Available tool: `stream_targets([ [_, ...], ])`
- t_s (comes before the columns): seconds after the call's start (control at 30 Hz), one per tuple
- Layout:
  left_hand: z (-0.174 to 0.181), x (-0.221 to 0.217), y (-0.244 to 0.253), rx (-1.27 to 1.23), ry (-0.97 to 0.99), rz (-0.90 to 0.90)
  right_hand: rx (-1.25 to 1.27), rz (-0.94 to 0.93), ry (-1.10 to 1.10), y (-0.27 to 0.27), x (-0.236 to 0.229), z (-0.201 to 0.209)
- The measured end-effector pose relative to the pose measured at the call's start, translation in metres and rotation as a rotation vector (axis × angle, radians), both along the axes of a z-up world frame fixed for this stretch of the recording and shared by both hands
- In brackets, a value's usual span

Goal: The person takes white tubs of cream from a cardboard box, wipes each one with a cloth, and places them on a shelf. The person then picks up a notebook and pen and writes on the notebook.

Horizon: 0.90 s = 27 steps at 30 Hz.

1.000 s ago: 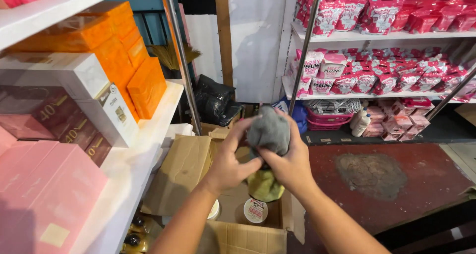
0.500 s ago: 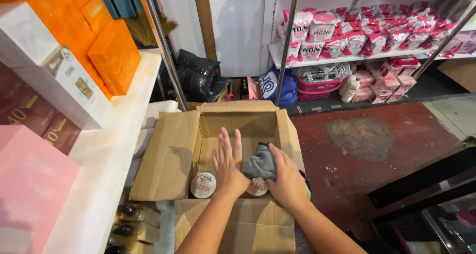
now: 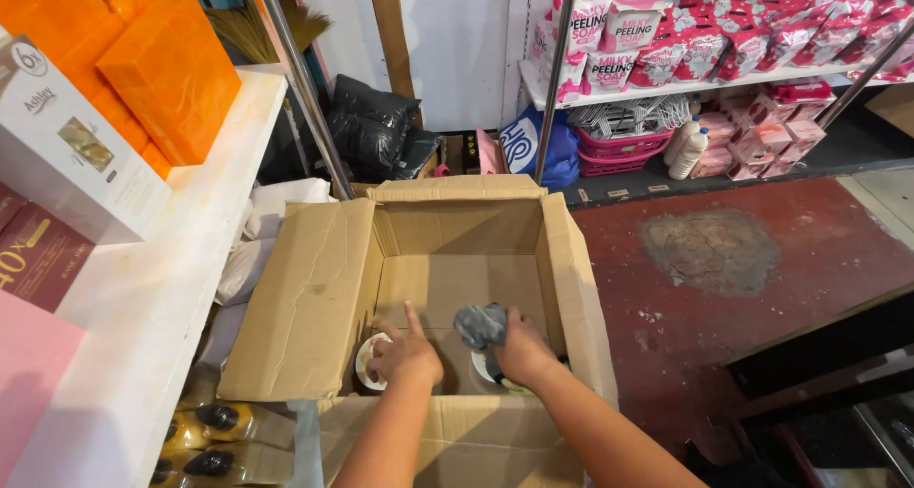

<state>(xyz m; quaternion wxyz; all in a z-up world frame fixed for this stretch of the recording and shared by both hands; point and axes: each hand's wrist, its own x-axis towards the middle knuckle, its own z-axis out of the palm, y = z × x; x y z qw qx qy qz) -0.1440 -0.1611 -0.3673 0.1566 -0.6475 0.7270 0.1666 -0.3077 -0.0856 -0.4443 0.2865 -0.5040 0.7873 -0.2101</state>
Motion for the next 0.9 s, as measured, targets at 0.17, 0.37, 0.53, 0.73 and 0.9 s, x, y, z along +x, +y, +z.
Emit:
stream_targets([
  [0.17,-0.008,0.007,-0.017,0.279,-0.119,0.176,0.108,-0.065,-0.017,-0.011,-0.011,-0.037],
  [0.37,-0.031,0.015,-0.043,0.303,-0.072,0.21,0.303,-0.177,-0.445,-0.03,-0.018,-0.014],
  [0.53,-0.044,0.013,-0.047,0.19,0.086,0.156,0.341,-0.327,-0.741,-0.051,-0.013,-0.002],
  [0.73,-0.056,0.001,-0.047,0.098,0.418,-0.03,0.024,-0.433,-0.99,-0.062,-0.012,-0.001],
  [0.9,-0.07,-0.006,-0.048,0.184,0.162,-0.166,-0.147,-0.23,-0.592,-0.062,-0.02,-0.048],
])
